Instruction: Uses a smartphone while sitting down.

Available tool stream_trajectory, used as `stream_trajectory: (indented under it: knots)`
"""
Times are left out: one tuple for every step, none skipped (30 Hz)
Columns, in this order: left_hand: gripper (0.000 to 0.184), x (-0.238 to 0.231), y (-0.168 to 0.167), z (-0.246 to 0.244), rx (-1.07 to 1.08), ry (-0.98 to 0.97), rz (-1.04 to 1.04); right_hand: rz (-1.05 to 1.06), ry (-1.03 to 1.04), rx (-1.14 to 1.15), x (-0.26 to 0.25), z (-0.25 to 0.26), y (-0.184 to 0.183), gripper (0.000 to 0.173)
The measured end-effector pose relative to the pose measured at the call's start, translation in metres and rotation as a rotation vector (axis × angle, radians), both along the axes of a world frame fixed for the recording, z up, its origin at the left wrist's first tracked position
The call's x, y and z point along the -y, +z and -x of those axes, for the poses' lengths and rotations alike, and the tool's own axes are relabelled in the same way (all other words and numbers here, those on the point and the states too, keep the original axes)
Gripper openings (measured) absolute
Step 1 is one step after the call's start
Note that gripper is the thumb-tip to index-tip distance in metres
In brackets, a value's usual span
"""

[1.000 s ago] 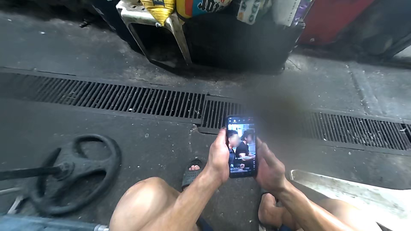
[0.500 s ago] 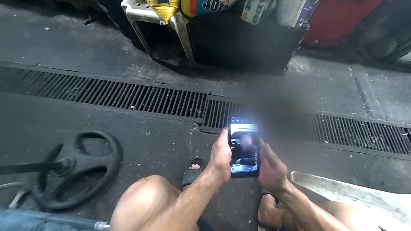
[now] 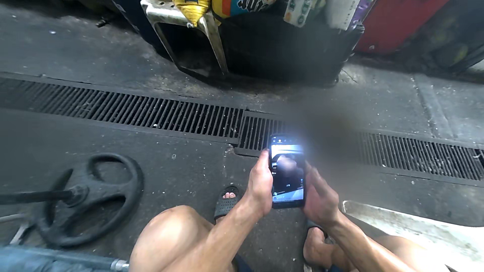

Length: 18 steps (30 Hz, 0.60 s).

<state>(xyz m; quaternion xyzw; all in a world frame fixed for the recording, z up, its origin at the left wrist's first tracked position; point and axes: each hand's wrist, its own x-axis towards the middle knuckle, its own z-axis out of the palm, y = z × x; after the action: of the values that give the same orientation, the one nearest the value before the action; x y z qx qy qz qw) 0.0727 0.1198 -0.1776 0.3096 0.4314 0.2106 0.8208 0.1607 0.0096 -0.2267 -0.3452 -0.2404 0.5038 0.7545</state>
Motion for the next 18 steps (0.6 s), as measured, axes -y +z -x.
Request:
stream_trajectory:
  knots:
    - [0.061, -0.0002, 0.0003, 0.0010, 0.004, -0.007, 0.006, 0.000, -0.001, -0.002, -0.0003, -0.0002, 0.0000, 0.070]
    - [0.061, -0.0005, 0.0007, 0.0011, 0.007, -0.008, 0.009, -0.006, -0.003, 0.004, -0.0009, -0.0005, -0.0001, 0.070]
    - [0.062, -0.0005, 0.0007, 0.0006, 0.006, -0.004, 0.007, -0.009, -0.006, 0.012, -0.0015, -0.0005, 0.0001, 0.070]
    - [0.061, -0.0003, 0.0006, 0.0004, -0.002, -0.001, 0.002, -0.010, -0.009, 0.018, -0.0015, -0.0003, 0.0002, 0.071]
    - [0.061, -0.0003, 0.0005, 0.0004, -0.010, -0.003, 0.001, -0.008, -0.009, 0.020, -0.0011, 0.0000, 0.0003, 0.071]
    - [0.061, -0.0005, 0.0001, 0.0006, -0.017, -0.005, 0.007, -0.004, -0.010, 0.018, -0.0007, 0.0003, 0.0008, 0.070]
    - [0.061, -0.0007, -0.0002, 0.0010, -0.015, -0.011, 0.010, -0.003, -0.009, 0.009, -0.0004, 0.0006, 0.0012, 0.070]
    - [0.061, -0.0008, -0.0005, 0.0011, -0.009, -0.014, 0.010, -0.002, -0.007, 0.006, -0.0002, 0.0007, 0.0016, 0.070]
    - [0.061, -0.0007, -0.0007, 0.0011, -0.002, -0.017, 0.009, 0.000, -0.007, 0.007, -0.0002, 0.0007, 0.0018, 0.069]
    - [0.060, -0.0007, -0.0006, 0.0009, 0.004, -0.015, 0.010, 0.001, -0.007, 0.006, -0.0005, 0.0007, 0.0016, 0.068]
    - [0.060, -0.0007, -0.0004, 0.0008, 0.004, -0.014, 0.011, -0.002, -0.006, -0.001, -0.0007, 0.0006, 0.0014, 0.069]
    - [0.060, -0.0006, -0.0006, 0.0008, 0.002, -0.014, 0.010, 0.002, -0.007, -0.008, -0.0004, 0.0006, 0.0014, 0.069]
    - [0.060, -0.0005, -0.0007, 0.0009, -0.004, -0.014, 0.010, 0.010, -0.014, -0.010, 0.0002, 0.0008, 0.0018, 0.071]
    - [0.061, -0.0008, -0.0011, 0.0016, -0.004, -0.018, 0.013, 0.016, -0.018, -0.009, 0.0008, 0.0012, 0.0024, 0.072]
    - [0.061, -0.0007, -0.0010, 0.0018, -0.007, -0.016, 0.018, 0.022, -0.023, -0.007, 0.0014, 0.0019, 0.0035, 0.073]
    - [0.061, -0.0005, -0.0003, 0.0015, -0.013, -0.014, 0.022, 0.019, -0.023, -0.010, 0.0019, 0.0021, 0.0041, 0.074]
    - [0.061, -0.0004, 0.0008, 0.0012, -0.018, -0.012, 0.026, 0.012, -0.022, -0.014, 0.0022, 0.0020, 0.0042, 0.073]
    - [0.061, -0.0004, 0.0016, 0.0010, -0.020, -0.010, 0.030, 0.002, -0.015, -0.017, 0.0025, 0.0017, 0.0040, 0.073]
